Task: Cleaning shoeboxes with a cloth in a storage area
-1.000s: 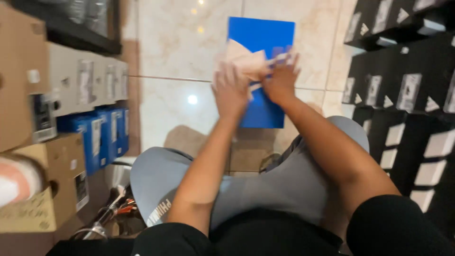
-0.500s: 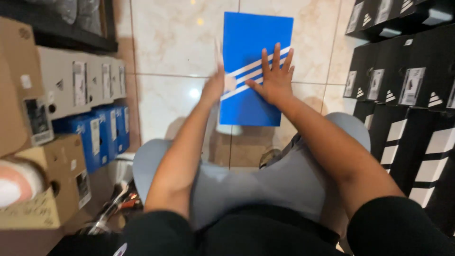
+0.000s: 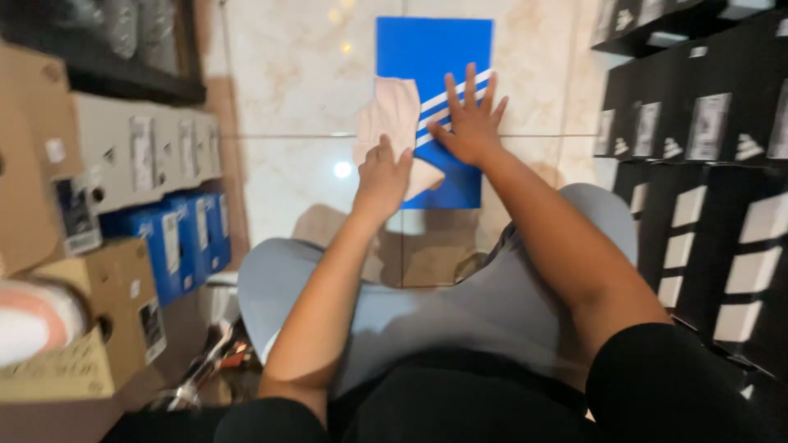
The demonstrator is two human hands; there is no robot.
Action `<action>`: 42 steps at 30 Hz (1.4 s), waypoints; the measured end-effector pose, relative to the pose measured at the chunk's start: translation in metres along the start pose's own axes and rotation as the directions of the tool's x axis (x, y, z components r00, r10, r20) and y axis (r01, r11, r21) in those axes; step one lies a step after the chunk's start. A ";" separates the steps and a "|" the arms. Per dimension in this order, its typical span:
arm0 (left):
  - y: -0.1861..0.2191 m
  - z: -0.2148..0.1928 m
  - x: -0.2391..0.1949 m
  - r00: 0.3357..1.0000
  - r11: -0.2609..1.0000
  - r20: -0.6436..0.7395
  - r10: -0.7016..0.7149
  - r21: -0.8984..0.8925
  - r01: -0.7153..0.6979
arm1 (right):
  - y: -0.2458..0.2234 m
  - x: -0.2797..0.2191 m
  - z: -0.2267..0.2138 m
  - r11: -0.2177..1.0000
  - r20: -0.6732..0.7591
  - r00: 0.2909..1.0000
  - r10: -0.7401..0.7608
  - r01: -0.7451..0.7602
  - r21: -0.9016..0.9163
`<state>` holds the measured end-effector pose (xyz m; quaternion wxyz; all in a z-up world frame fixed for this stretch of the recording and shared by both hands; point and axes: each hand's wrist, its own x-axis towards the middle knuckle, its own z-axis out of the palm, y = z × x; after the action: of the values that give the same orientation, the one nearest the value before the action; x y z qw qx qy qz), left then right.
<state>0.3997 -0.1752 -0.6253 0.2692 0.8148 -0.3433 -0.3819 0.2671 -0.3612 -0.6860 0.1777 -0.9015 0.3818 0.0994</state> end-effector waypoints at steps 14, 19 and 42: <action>0.005 -0.026 0.023 0.979 0.779 -0.038 -0.200 -0.612 0.135 | -0.068 -0.079 0.033 0.699 -0.054 0.697 -0.715 0.707 -0.109; 0.018 -0.030 0.044 0.978 0.992 -0.166 0.123 0.001 -0.124 | -0.070 -0.083 0.045 0.578 -0.122 0.565 -0.816 0.796 -0.182; -0.017 0.019 0.079 0.949 0.893 -0.082 0.306 0.370 -0.256 | 0.024 -0.090 -0.078 0.742 -0.245 0.959 -0.144 0.269 0.614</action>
<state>0.4277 -0.2283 -0.6821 0.1932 0.8160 -0.5014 -0.2133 0.1907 -0.3490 -0.5921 0.4488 -0.8284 0.3045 -0.1400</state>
